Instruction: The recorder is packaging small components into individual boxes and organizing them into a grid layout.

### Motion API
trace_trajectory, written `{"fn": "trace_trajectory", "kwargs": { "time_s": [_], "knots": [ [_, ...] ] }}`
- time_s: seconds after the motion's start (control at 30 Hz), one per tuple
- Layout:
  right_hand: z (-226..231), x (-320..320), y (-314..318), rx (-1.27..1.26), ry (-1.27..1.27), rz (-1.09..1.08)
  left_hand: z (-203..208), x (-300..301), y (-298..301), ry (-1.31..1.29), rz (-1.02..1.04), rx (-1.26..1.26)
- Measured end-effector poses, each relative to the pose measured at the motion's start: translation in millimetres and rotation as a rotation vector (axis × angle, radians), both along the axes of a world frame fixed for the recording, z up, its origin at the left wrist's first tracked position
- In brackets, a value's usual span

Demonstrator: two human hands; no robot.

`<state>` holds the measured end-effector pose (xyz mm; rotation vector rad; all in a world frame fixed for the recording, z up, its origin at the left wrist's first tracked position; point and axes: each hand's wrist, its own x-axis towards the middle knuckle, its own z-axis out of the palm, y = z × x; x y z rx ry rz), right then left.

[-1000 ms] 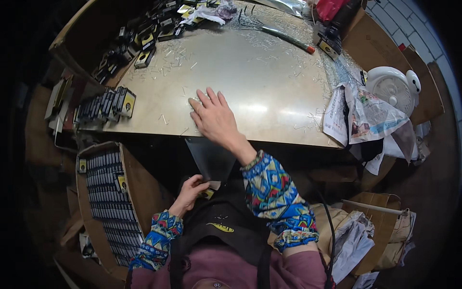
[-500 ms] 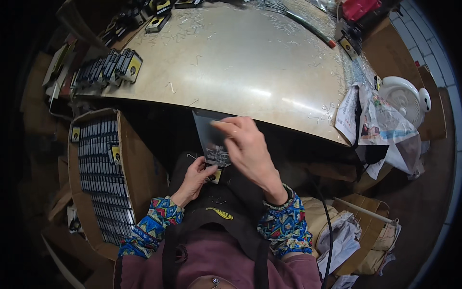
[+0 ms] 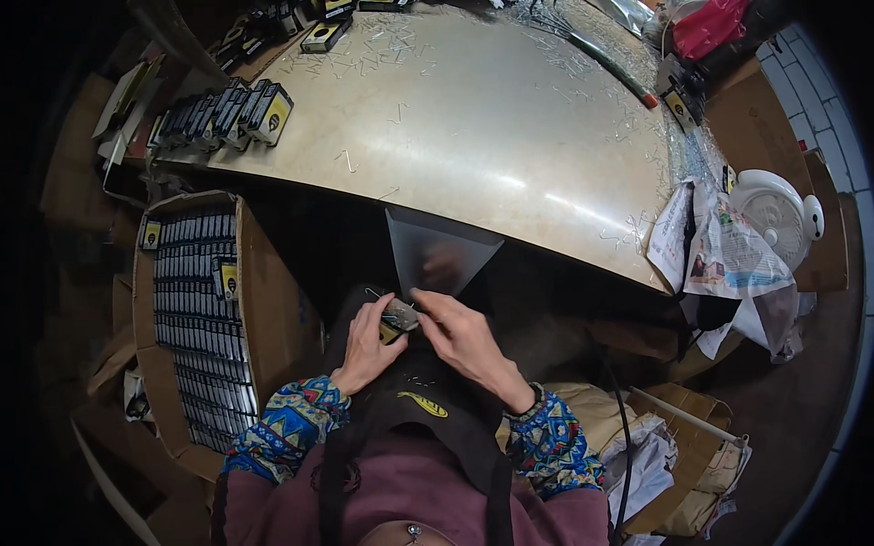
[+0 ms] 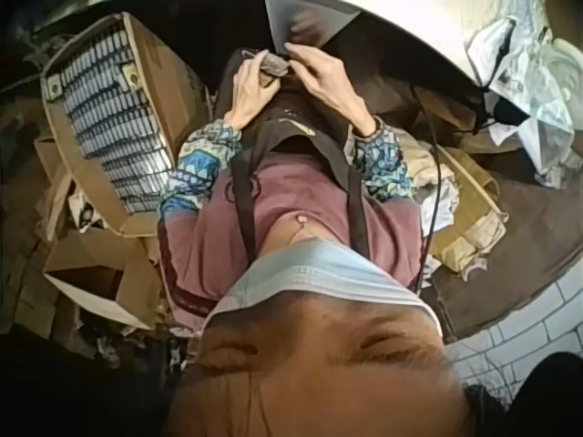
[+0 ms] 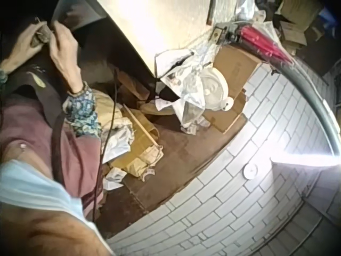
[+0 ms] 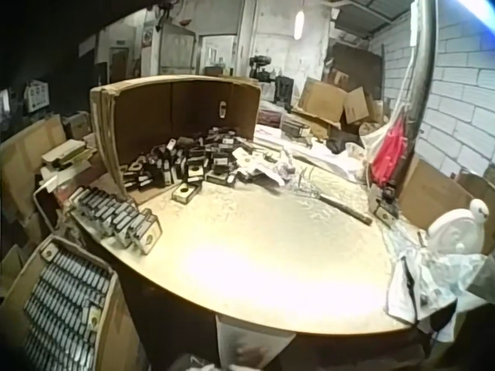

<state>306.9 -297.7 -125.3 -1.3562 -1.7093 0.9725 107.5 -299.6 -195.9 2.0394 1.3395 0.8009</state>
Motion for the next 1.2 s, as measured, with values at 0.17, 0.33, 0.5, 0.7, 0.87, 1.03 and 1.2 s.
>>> {"fn": "trace_trajectory", "kwargs": {
  "time_s": [0.17,0.33,0.5,0.7,0.87,1.03,1.2],
  "knots": [
    [1.7,-5.0,11.2,-0.082,-0.092,0.113,13.8,6.5,0.2,-0.215,-0.033,-0.041],
    [3.2,8.2,10.6,0.008,-0.130,-0.121,-12.2,-7.0,6.1,-0.582,0.070,-0.639],
    [10.9,4.8,4.6,-0.269,0.013,-0.015,13.4,-17.6,8.8,-0.914,-0.010,-0.938],
    [27.1,-8.3,21.1,-0.253,0.047,-0.138,50.0,13.3,21.4,-0.349,-0.270,-0.298],
    [36.5,10.4,25.3,-0.118,-0.044,-0.123,53.9,22.6,27.8,-0.370,-0.123,-0.183],
    [41.4,12.6,29.9,-0.109,-0.028,-0.244,62.2,26.2,44.8,-0.252,-0.101,-0.097],
    [40.5,-13.6,41.5,0.350,-0.131,-0.281,68.5,36.9,47.4,-0.203,-0.061,0.108]
  ]
}}
